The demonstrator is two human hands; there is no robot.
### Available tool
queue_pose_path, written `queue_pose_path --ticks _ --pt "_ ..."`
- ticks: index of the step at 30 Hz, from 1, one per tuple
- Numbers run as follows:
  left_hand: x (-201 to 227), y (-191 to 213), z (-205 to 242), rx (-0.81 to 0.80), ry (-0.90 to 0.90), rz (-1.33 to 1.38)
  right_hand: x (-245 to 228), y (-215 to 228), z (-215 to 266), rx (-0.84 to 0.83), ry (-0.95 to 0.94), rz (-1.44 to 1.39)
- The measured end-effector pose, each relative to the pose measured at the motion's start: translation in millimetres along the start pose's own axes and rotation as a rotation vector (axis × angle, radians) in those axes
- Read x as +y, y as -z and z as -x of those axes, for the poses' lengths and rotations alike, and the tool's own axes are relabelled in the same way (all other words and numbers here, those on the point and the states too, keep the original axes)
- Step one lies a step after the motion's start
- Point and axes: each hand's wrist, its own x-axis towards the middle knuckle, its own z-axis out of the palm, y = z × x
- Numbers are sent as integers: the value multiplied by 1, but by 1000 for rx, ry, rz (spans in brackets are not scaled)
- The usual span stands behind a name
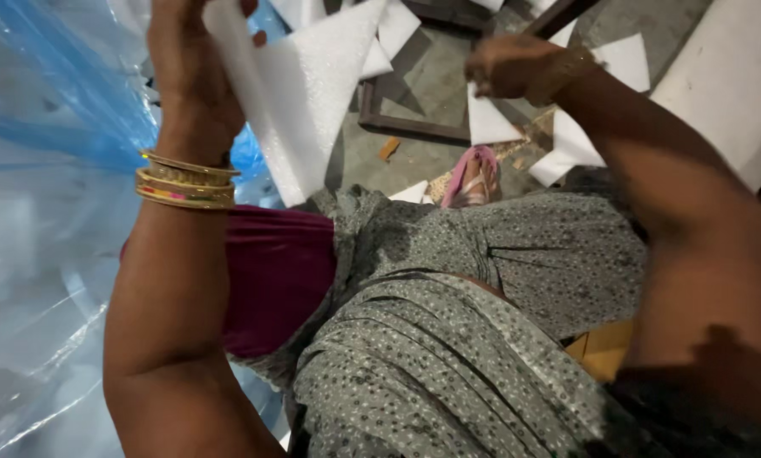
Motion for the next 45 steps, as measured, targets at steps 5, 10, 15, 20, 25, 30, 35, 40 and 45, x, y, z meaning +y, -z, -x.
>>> queue_pose_path --ticks 5,10,15,20,25,30,35,40,45 --pt "-4 9 -12 -125 -55 43 54 -95 -36 -39 -445 -146" --pt "-1 -8 -11 -156 -10 14 57 -204 -73 236 -711 -473" --pt "12 -29 0 -107 29 -61 49 -242 -78 54 -529 -179" --pt "17 -35 -3 -110 85 -31 39 -232 -82 430 -734 -493" --pt "5 -26 -4 -134 48 -41 42 -161 -90 472 -602 -57" --pt "-3 -11 -11 -108 -10 -120 -7 -1 -51 404 -449 -539" --pt "-17 5 -10 -52 -3 -151 -55 87 31 525 -91 -660" --pt "-39 18 -5 -9 -18 -201 -89 102 84 710 74 -1095" --pt "-49 2 17 -20 -66 -352 -132 121 88 749 116 -1262"
